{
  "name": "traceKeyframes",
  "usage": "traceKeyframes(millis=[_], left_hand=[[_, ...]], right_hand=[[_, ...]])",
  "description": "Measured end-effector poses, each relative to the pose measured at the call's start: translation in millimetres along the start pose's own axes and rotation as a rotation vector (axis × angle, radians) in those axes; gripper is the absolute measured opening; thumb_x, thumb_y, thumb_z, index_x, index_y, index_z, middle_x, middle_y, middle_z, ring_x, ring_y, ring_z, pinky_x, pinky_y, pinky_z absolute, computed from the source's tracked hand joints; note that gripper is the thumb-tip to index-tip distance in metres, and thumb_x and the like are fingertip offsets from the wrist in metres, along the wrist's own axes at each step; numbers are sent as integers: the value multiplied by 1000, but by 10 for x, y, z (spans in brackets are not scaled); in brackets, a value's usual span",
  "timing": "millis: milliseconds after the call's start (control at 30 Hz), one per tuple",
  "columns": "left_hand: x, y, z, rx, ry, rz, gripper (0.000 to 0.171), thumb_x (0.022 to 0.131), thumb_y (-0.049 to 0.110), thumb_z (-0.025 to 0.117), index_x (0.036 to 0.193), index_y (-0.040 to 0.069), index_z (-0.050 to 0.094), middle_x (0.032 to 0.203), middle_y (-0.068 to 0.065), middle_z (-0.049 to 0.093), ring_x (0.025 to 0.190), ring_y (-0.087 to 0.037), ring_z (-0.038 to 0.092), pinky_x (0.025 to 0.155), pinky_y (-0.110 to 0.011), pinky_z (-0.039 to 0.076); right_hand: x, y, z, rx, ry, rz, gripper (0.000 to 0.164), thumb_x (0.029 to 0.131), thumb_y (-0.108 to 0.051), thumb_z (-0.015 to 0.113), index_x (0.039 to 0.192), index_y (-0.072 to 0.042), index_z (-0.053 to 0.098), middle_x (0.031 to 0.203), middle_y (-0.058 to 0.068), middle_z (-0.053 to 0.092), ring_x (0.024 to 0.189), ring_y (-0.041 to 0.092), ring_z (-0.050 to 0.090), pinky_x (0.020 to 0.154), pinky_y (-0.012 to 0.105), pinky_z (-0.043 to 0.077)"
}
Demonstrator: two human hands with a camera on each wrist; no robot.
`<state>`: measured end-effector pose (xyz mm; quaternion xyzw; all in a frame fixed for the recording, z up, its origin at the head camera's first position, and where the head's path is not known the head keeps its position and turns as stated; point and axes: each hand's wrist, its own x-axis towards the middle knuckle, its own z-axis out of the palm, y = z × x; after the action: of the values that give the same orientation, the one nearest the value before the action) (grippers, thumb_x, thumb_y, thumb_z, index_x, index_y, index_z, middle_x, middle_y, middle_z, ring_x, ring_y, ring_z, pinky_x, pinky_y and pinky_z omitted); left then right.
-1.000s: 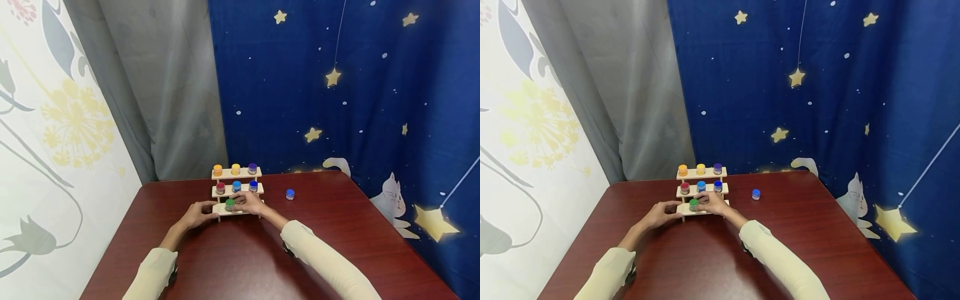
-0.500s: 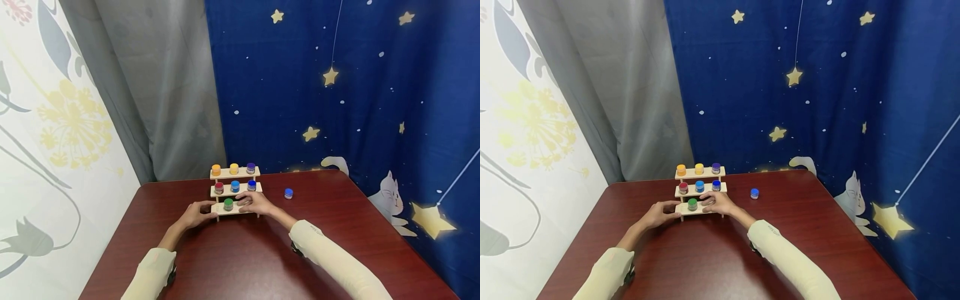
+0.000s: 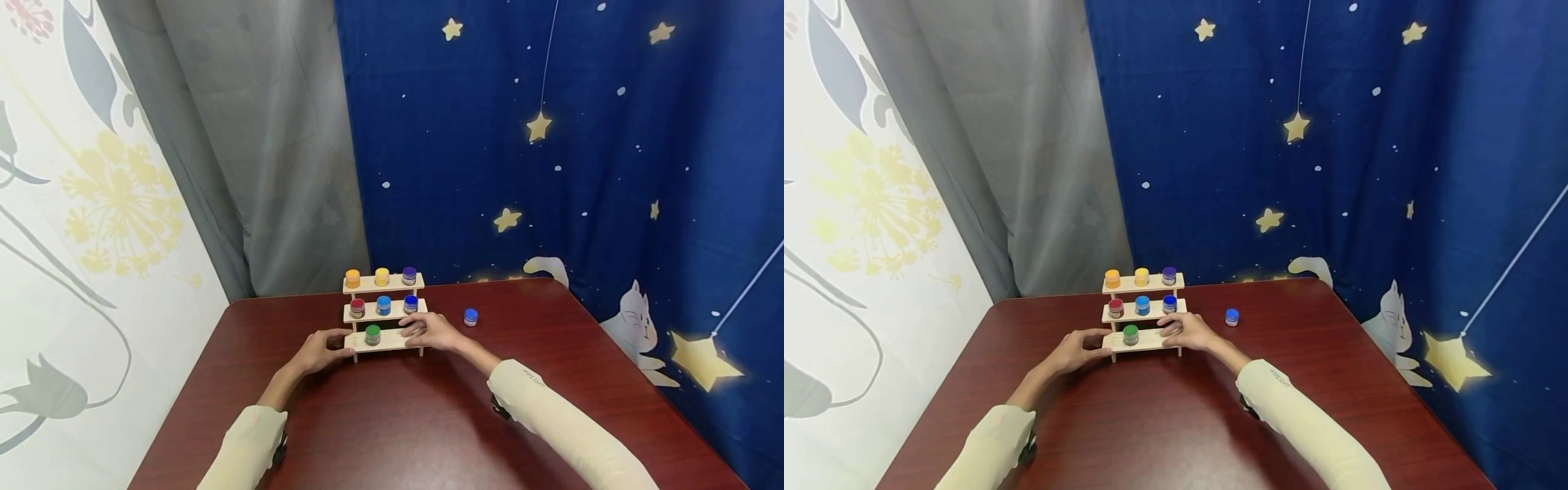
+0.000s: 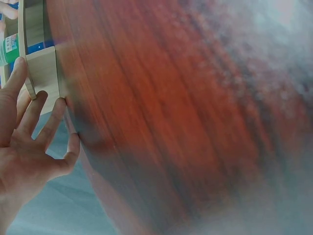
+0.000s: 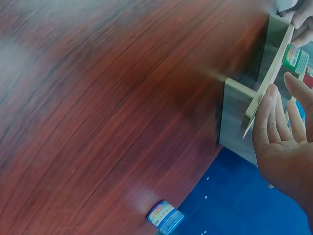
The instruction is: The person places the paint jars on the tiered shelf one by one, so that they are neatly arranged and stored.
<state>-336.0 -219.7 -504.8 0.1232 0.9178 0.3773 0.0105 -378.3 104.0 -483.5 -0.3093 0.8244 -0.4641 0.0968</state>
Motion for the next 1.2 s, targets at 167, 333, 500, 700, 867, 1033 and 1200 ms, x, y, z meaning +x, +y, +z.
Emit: traceKeyframes(millis=[167,333,500,700,867,1033,1200], left_hand=[[0,-14,-5,-3,2,22,49,91,28,83,135,11,70,123,-13,72,109,-27,68,97,-50,54],[19,-39,0,-11,1,14,49,91,28,83,135,12,70,124,-12,72,110,-26,69,97,-49,54],[25,-54,3,-11,-1,7,49,91,28,83,136,12,69,122,-11,73,108,-24,70,96,-47,55],[18,-46,2,-17,-2,13,49,91,28,83,135,12,69,121,-11,73,108,-24,70,96,-47,55],[16,-37,12,-17,0,6,48,91,28,83,135,12,70,121,-10,73,108,-24,70,96,-47,55],[20,-39,19,-24,-1,-1,48,91,27,83,135,12,70,121,-10,73,108,-25,69,96,-47,55],[24,-37,22,-22,4,5,48,91,27,83,135,12,70,121,-11,73,108,-25,69,95,-47,55]], right_hand=[[-63,39,-83,2,17,20,49,85,1,83,129,11,64,110,24,75,99,31,76,83,31,60],[-129,91,-159,67,25,47,47,86,6,80,129,13,62,111,28,73,100,35,75,81,31,60],[-179,122,-243,86,21,58,45,88,7,78,129,15,61,112,29,73,97,33,76,77,43,61],[-245,163,-375,87,32,73,45,91,5,76,132,12,60,115,28,72,98,30,76,70,53,57],[-312,248,-480,55,102,85,45,90,2,79,131,8,63,116,29,71,93,23,75,71,54,58],[-378,349,-576,-10,191,87,40,88,-1,82,126,-1,69,115,28,72,92,20,75,69,50,59],[-442,450,-668,-45,242,91,40,88,-3,82,125,0,69,115,28,73,93,27,75,66,45,59]])
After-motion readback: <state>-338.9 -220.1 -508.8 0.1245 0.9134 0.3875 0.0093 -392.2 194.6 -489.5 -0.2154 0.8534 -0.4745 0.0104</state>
